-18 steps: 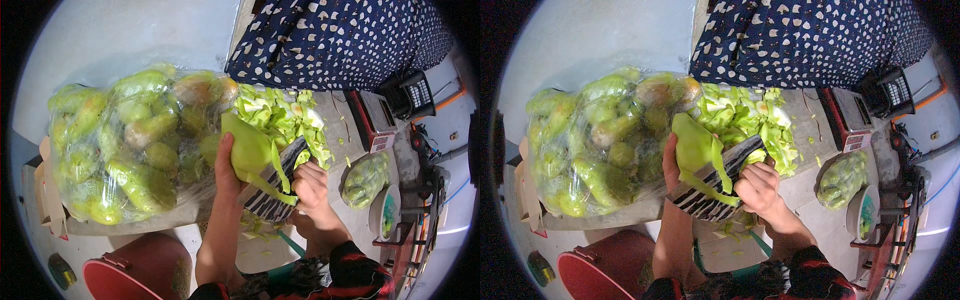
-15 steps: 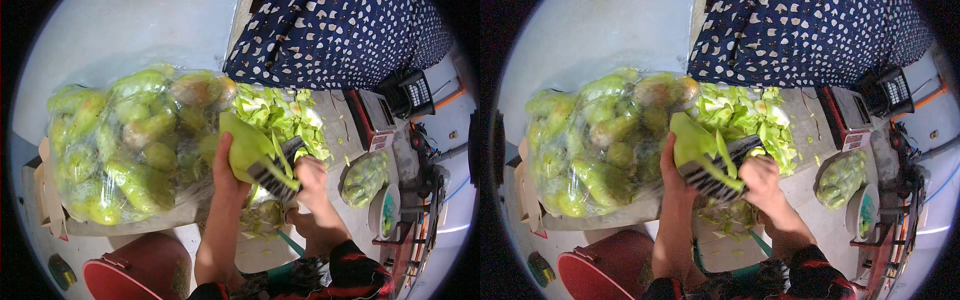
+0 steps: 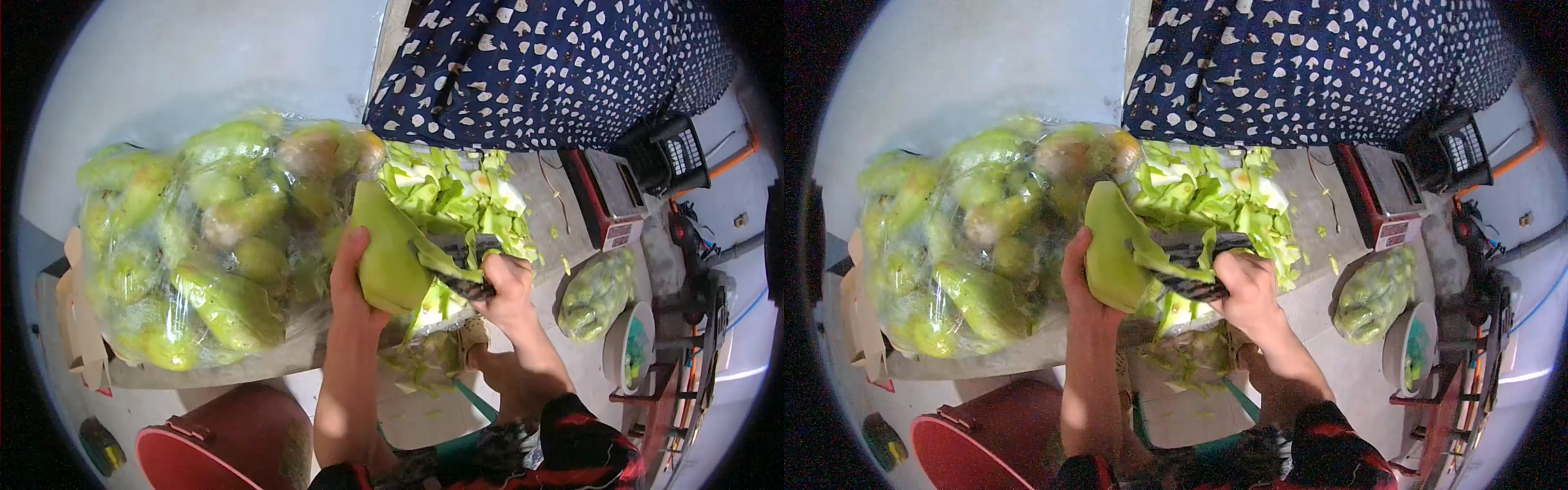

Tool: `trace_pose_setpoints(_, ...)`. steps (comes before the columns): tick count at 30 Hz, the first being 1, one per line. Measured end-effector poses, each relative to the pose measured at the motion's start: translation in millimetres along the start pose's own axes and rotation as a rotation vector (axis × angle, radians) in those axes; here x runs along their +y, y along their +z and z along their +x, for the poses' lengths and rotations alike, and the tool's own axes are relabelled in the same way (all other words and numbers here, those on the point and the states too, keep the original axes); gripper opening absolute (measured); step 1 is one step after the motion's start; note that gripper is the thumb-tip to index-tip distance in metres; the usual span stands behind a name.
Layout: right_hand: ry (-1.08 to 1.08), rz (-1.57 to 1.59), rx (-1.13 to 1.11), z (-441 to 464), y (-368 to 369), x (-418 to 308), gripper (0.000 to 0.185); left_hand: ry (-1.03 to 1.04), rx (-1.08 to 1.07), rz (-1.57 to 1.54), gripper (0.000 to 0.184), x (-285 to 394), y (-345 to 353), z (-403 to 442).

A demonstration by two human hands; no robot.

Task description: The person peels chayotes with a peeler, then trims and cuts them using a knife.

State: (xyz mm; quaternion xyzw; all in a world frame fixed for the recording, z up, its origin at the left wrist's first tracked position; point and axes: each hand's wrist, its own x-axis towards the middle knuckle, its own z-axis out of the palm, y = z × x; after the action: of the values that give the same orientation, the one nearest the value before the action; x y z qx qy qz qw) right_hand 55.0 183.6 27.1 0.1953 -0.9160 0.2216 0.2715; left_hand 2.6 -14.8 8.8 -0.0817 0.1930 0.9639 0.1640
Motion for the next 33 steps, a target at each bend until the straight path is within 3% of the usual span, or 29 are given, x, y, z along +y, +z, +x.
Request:
trace_pose_setpoints(3, -0.066, 0.043, -0.002, 4, -9, -9, 0.037, -0.049, -0.166, 0.067, 0.056, 0, 1, 1)
trace_pose_setpoints(7, -0.117, 0.101, -0.036, 4, -14, -16, 0.035, -0.03, -0.193, 0.172, 0.057, -5, 4, -1)
trace_pose_setpoints(9, 0.044, 0.065, 0.019, 7, -6, -11, 0.035, -0.019, -0.165, 0.12, 0.065, -6, 7, -2)
trace_pose_setpoints(11, 0.037, 0.038, 0.001, 8, -7, -10, 0.036, -0.009, -0.155, 0.139, 0.064, -6, 0, 2)
trace_pose_setpoints(17, -0.144, 0.13, -0.032, 5, -19, -15, 0.039, -0.018, -0.178, 0.217, 0.066, -5, 4, 1)
trace_pose_setpoints(21, 0.106, 0.033, -0.04, 5, -3, -1, 0.035, -0.063, -0.201, 0.138, 0.074, 0, -2, -1)
trace_pose_setpoints(27, -0.135, 0.132, 0.032, 12, -13, -14, 0.039, -0.029, -0.276, 0.271, 0.07, 0, -5, 3)
trace_pose_setpoints(33, 0.125, 0.016, -0.031, 1, -1, 1, 0.03, -0.109, -0.282, 0.182, 0.082, -4, 7, -5)
